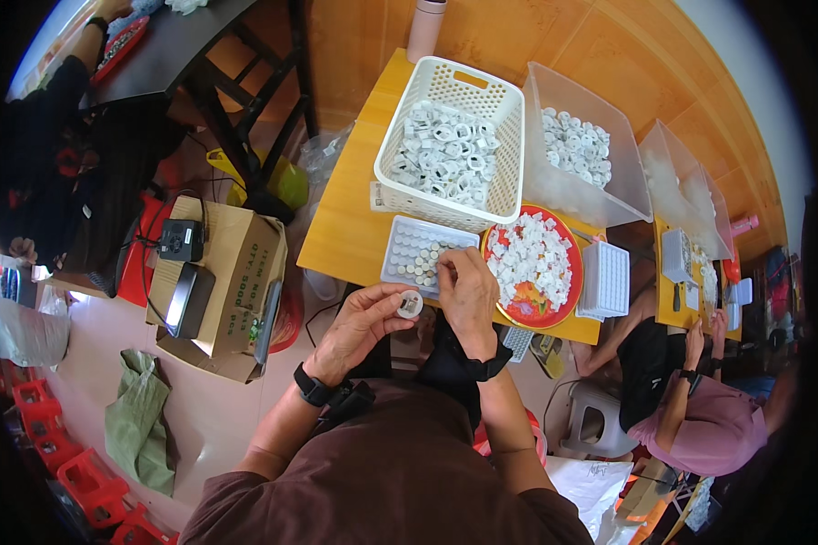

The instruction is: The person picks up a white plastic base and a small metal disc, then presses the disc into the base by hand. They then add a white plastic cover from a tray, snap the components together, and place the assembled unit into a white plastic grid.

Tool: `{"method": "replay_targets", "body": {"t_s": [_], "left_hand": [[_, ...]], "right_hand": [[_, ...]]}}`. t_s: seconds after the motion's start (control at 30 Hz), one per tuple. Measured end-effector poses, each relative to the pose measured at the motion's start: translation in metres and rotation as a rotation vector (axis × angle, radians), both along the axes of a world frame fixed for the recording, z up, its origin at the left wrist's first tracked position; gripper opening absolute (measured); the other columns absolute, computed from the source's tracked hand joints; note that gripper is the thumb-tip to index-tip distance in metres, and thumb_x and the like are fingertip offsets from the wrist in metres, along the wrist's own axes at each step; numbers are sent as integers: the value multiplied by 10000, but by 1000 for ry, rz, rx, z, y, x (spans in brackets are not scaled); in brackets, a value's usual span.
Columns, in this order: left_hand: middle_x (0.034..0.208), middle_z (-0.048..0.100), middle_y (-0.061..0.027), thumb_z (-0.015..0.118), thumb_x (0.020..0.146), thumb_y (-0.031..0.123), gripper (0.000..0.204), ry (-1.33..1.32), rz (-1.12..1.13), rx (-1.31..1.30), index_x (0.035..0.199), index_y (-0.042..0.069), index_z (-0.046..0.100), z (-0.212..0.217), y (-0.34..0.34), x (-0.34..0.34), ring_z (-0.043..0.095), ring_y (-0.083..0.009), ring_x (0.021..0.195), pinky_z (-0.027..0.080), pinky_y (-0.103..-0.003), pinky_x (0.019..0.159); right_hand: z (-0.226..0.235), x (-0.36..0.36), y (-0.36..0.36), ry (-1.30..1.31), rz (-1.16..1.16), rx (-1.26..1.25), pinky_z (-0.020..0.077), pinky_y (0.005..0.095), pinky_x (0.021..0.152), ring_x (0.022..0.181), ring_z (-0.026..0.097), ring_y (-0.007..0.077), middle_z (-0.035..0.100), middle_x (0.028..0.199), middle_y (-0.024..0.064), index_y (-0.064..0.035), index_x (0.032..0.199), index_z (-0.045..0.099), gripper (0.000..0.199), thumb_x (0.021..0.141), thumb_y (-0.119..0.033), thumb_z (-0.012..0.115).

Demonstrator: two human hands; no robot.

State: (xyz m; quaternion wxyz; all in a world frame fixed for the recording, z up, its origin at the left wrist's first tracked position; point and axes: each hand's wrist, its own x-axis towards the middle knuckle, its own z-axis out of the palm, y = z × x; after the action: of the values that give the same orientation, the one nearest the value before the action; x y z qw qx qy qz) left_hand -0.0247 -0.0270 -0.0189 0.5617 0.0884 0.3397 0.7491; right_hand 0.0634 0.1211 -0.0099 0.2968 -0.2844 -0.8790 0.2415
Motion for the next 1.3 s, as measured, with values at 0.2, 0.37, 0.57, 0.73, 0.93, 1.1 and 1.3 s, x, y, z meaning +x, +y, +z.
{"method": "replay_targets", "body": {"t_s": [0.2, 0.37, 0.57, 0.73, 0.93, 1.1, 1.3], "left_hand": [[1019, 602, -99, 544, 888, 126, 247, 0, -13, -10, 1087, -17, 569, 2, 2, 1, 621, -184, 873, 539, -292, 789], [1039, 604, -102, 537, 891, 123, 244, 1, -6, -5, 1091, -13, 570, 1, 0, 1, 618, -178, 894, 538, -286, 786], [1042, 604, -93, 532, 894, 121, 239, 19, -29, -4, 1089, -11, 572, 2, 3, 3, 607, -155, 919, 535, -284, 793], [1046, 603, -88, 530, 894, 115, 236, 61, -37, -35, 1090, -9, 572, 7, 5, 6, 602, -149, 926, 531, -279, 795], [1035, 606, -77, 540, 889, 111, 227, 119, -25, -81, 1085, 2, 578, 9, 6, 10, 601, -136, 904, 528, -272, 786], [1006, 614, -66, 556, 882, 114, 218, 183, -29, -125, 1069, 8, 590, 8, 6, 11, 601, -128, 888, 529, -264, 762], [982, 621, -63, 566, 878, 114, 201, 225, -38, -137, 1047, 14, 605, 11, 8, 11, 599, -120, 872, 526, -252, 750]], "right_hand": [[-5, 1, 2, 145, 94, -22, 436, 361, 555, 634, 551, 287, 542, 731, 120, -13, 766, 566, 88, 704, 45, 589], [25, 14, -14, 239, 145, -238, 457, 283, 549, 603, 569, 213, 566, 747, 100, -11, 802, 592, 117, 711, 62, 598], [33, 27, -36, 267, 202, -200, 474, 292, 574, 624, 577, 218, 574, 734, 92, -17, 800, 588, 147, 688, 72, 623], [25, 32, -36, 268, 256, -3, 472, 321, 579, 666, 574, 270, 585, 754, 99, -29, 818, 583, 206, 652, 80, 640], [23, 33, -37, 261, 292, 15, 471, 334, 587, 686, 572, 269, 585, 766, 97, -26, 842, 569, 226, 656, 82, 638], [26, 34, -35, 207, 335, 25, 467, 341, 584, 685, 563, 271, 572, 765, 95, -26, 862, 555, 224, 675, 78, 622], [22, 35, -31, 211, 339, -119, 463, 322, 580, 677, 567, 267, 559, 761, 105, -22, 861, 571, 192, 701, 71, 620]]}}
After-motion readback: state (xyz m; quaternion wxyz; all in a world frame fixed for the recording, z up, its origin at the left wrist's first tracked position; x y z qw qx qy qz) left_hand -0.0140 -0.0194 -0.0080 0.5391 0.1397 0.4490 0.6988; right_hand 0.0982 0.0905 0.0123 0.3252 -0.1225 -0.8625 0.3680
